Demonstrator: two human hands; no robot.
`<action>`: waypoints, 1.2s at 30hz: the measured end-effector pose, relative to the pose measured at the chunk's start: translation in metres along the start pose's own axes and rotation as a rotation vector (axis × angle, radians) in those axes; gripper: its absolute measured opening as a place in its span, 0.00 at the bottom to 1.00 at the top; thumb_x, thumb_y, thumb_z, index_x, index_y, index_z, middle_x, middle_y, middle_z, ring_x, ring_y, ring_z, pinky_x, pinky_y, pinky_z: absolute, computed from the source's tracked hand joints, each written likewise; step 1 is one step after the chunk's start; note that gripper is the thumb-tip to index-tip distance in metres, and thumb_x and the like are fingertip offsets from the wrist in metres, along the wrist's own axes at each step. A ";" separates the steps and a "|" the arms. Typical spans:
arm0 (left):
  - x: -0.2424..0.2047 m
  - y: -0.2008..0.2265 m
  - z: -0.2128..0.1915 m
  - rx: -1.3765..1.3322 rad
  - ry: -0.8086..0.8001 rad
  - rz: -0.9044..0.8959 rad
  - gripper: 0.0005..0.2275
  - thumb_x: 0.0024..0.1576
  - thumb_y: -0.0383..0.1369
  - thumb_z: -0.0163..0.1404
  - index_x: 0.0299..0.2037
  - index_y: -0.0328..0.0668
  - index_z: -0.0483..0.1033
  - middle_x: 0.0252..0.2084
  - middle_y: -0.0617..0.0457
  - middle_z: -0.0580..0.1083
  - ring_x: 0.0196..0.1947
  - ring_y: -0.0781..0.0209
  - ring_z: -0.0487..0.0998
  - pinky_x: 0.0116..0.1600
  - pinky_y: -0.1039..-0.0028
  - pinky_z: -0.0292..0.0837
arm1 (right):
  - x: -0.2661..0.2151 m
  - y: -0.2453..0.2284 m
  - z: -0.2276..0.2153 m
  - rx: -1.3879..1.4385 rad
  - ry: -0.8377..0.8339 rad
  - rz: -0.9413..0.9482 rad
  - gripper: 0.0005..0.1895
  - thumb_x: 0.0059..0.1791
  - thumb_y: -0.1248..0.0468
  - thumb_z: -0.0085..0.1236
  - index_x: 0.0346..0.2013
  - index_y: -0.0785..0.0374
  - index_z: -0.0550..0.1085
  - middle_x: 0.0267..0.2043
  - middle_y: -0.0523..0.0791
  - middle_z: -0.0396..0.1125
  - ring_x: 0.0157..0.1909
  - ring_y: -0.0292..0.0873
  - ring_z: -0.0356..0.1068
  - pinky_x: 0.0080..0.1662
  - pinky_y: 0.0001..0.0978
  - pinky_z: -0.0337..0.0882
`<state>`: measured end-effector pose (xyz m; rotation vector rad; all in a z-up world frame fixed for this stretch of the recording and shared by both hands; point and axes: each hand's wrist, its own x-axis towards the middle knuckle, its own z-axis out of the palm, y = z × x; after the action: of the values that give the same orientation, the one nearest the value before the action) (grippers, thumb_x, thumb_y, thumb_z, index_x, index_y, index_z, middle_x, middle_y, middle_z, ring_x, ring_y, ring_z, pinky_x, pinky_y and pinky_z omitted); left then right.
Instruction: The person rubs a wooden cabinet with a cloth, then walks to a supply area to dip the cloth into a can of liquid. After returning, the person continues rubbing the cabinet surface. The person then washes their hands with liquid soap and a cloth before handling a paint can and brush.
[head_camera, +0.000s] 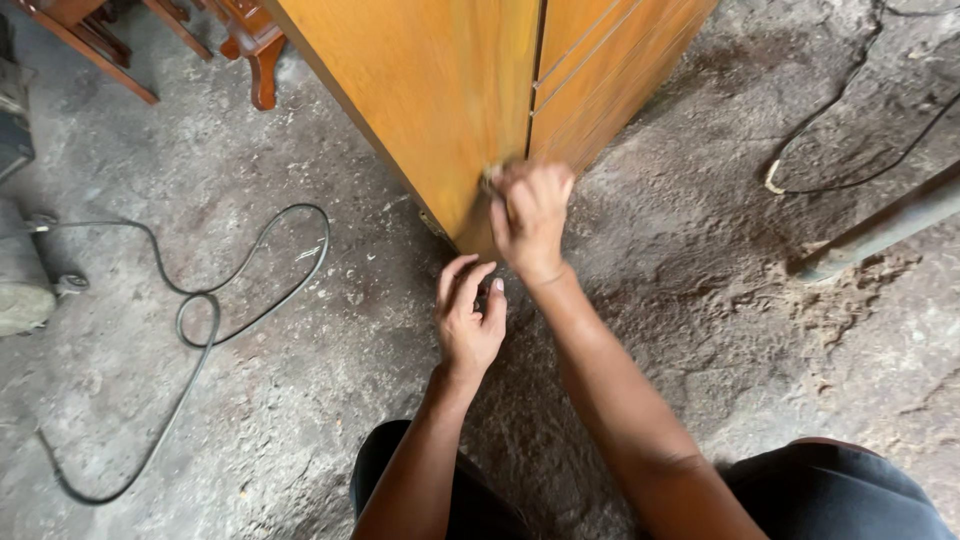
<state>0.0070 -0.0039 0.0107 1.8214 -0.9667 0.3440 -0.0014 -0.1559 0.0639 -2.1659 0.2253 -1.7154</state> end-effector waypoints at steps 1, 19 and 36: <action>-0.001 0.000 -0.004 -0.014 -0.019 -0.063 0.10 0.57 0.26 0.56 0.49 0.36 0.78 0.56 0.42 0.72 0.37 0.58 0.79 0.33 0.74 0.77 | -0.020 -0.003 0.005 0.017 -0.045 0.074 0.15 0.44 0.71 0.63 0.44 0.60 0.74 0.43 0.48 0.67 0.50 0.52 0.66 0.58 0.49 0.60; -0.009 -0.050 -0.044 0.110 0.091 0.011 0.12 0.59 0.17 0.51 0.53 0.29 0.77 0.57 0.44 0.70 0.44 0.62 0.79 0.39 0.81 0.79 | -0.021 -0.042 0.056 0.299 0.382 0.987 0.06 0.52 0.69 0.60 0.42 0.67 0.75 0.36 0.45 0.72 0.37 0.36 0.67 0.43 0.31 0.70; -0.012 -0.045 -0.031 0.146 0.003 -0.117 0.11 0.57 0.22 0.55 0.49 0.36 0.79 0.56 0.46 0.71 0.34 0.65 0.77 0.31 0.79 0.75 | -0.128 0.027 0.083 0.278 0.209 1.135 0.06 0.48 0.69 0.61 0.38 0.68 0.78 0.31 0.45 0.75 0.33 0.33 0.74 0.39 0.28 0.75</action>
<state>0.0386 0.0366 -0.0120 1.9997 -0.8477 0.3519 0.0499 -0.1215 -0.0780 -1.1973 0.9745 -1.1548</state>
